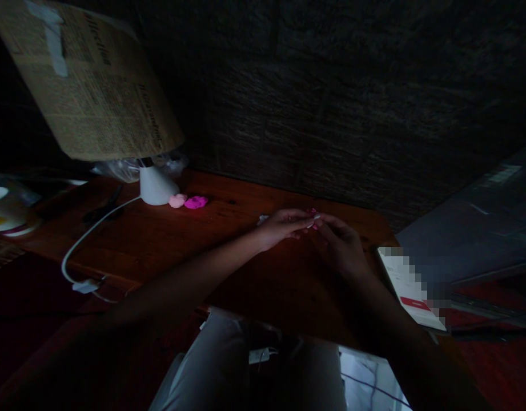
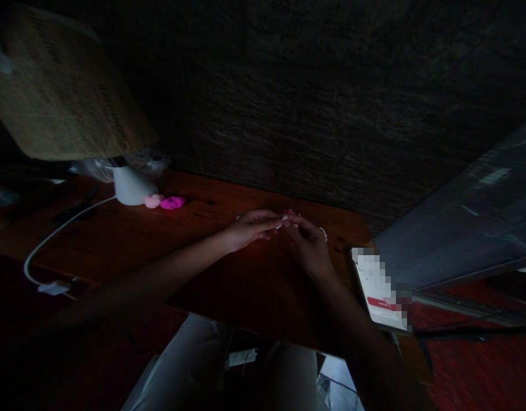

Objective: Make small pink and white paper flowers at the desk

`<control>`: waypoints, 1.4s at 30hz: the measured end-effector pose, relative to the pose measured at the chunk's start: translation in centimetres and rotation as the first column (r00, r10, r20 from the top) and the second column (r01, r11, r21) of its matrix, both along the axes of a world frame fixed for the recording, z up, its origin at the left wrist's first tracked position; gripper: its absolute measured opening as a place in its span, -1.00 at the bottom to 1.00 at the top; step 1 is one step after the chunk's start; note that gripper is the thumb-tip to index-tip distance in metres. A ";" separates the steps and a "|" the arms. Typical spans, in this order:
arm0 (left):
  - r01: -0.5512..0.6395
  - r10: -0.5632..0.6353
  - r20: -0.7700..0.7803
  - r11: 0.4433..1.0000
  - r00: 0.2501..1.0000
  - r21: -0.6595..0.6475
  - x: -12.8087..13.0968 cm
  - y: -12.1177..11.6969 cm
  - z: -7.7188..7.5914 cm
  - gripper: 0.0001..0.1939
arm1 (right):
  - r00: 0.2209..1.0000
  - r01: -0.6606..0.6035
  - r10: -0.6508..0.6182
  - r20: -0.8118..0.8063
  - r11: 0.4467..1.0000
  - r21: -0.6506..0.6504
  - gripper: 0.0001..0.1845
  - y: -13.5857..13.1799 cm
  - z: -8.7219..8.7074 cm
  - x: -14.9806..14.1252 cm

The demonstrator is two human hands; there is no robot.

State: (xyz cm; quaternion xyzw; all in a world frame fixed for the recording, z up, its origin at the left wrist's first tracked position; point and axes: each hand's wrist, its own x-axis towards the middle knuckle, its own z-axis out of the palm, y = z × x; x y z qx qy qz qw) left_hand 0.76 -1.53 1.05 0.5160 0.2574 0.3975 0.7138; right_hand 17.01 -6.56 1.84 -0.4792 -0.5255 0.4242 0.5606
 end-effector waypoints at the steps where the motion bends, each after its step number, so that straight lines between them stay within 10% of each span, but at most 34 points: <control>1: 0.002 -0.002 0.005 1.000 1.000 -0.003 0.0 0.0 0.0 -0.56 | 1.000 -0.002 0.002 0.011 1.000 -0.004 -0.72 -0.1 0.1 0.0; 42: -0.021 0.049 0.105 0.968 0.993 -0.249 0.1 -0.4 0.3 -0.60 | 0.994 -0.014 0.015 0.106 1.000 -0.016 -0.64 -0.4 0.3 0.0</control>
